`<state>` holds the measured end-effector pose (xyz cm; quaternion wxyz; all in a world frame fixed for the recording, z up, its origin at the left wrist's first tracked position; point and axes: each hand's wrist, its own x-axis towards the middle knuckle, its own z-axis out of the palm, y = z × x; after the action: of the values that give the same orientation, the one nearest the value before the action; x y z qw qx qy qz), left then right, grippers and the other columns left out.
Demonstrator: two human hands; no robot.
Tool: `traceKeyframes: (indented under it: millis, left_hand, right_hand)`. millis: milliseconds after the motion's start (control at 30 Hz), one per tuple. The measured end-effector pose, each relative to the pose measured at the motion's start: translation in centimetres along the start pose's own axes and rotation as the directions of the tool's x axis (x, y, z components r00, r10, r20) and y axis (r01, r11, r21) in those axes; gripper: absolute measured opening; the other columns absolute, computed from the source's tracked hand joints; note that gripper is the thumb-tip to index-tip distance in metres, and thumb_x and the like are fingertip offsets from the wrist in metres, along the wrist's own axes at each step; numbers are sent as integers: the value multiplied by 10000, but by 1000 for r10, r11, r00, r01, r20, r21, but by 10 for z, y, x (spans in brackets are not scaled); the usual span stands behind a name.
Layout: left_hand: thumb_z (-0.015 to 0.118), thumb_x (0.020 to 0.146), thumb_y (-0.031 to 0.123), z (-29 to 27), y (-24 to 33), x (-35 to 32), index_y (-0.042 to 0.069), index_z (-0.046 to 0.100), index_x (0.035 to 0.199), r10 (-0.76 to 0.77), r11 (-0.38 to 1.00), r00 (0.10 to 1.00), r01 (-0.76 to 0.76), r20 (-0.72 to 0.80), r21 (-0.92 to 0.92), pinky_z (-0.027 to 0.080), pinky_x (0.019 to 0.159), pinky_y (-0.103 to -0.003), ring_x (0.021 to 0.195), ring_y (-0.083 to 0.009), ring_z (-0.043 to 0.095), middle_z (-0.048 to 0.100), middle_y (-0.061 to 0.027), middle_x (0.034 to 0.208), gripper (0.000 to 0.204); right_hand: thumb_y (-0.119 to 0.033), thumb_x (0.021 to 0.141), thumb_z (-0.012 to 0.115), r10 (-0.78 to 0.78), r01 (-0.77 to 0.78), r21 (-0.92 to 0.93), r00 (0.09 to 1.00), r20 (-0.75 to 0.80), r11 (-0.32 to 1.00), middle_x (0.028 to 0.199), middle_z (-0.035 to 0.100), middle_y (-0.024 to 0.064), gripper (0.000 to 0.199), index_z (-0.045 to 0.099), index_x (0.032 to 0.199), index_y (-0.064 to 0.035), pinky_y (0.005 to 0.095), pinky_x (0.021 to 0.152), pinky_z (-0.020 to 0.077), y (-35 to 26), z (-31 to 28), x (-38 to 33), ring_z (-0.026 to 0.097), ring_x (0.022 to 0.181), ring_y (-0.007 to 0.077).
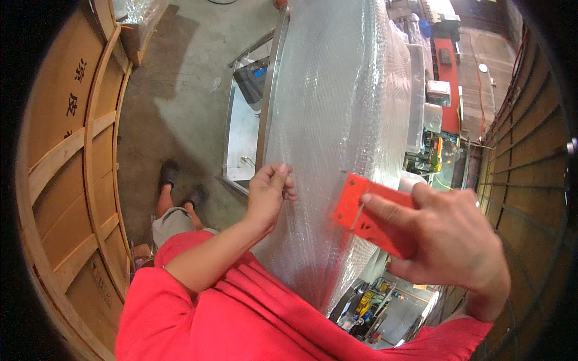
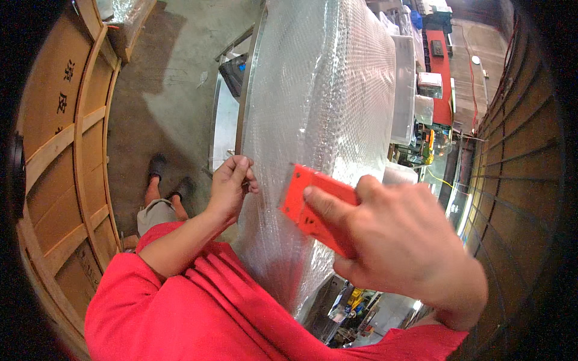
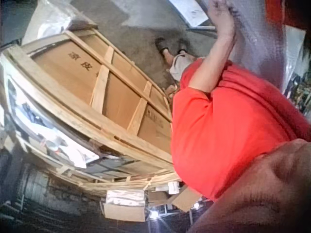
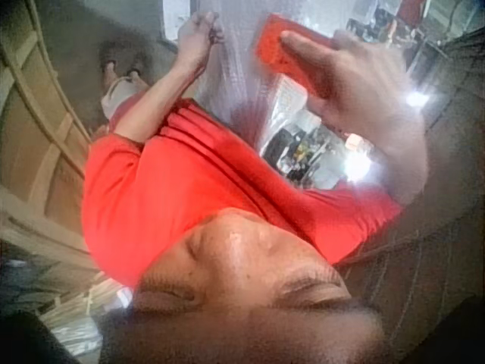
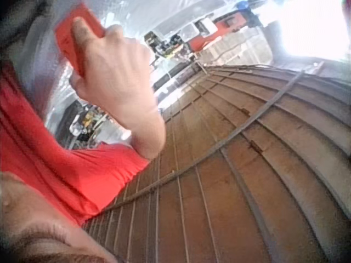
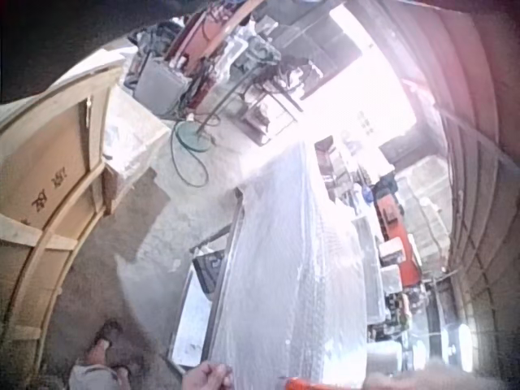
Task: The person wraps a large piece of furniture with bubble wrap and secures it with packing tape. They unroll the bubble wrap, cover the furniture, and apply tape to hold the wrap in place.
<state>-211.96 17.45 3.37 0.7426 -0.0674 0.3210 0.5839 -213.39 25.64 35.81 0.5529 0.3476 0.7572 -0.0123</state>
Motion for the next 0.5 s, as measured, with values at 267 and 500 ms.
traceKeyframes:
  millis: [267,500]
  left_hand:
    - [635,978,216,21,-89,29,40,541,1148,398,776,913,-282,-92,564,468,760,-329,826,-177,529,566,-72,971,262]
    - [568,1019,230,25,-93,28,33,547,1164,491,736,870,-389,-40,554,469,787,-348,874,-191,550,582,-76,989,245]
  right_hand:
    - [-209,585,759,-160,141,-173,982,-99,975,670,672,92,403,734,984,-160,417,605,531,-8,-29,15,695,650,301]
    - [-204,458,810,132,-126,-276,991,5,953,733,675,100,649,751,1104,-204,406,630,505,-5,-53,-45,679,656,274]
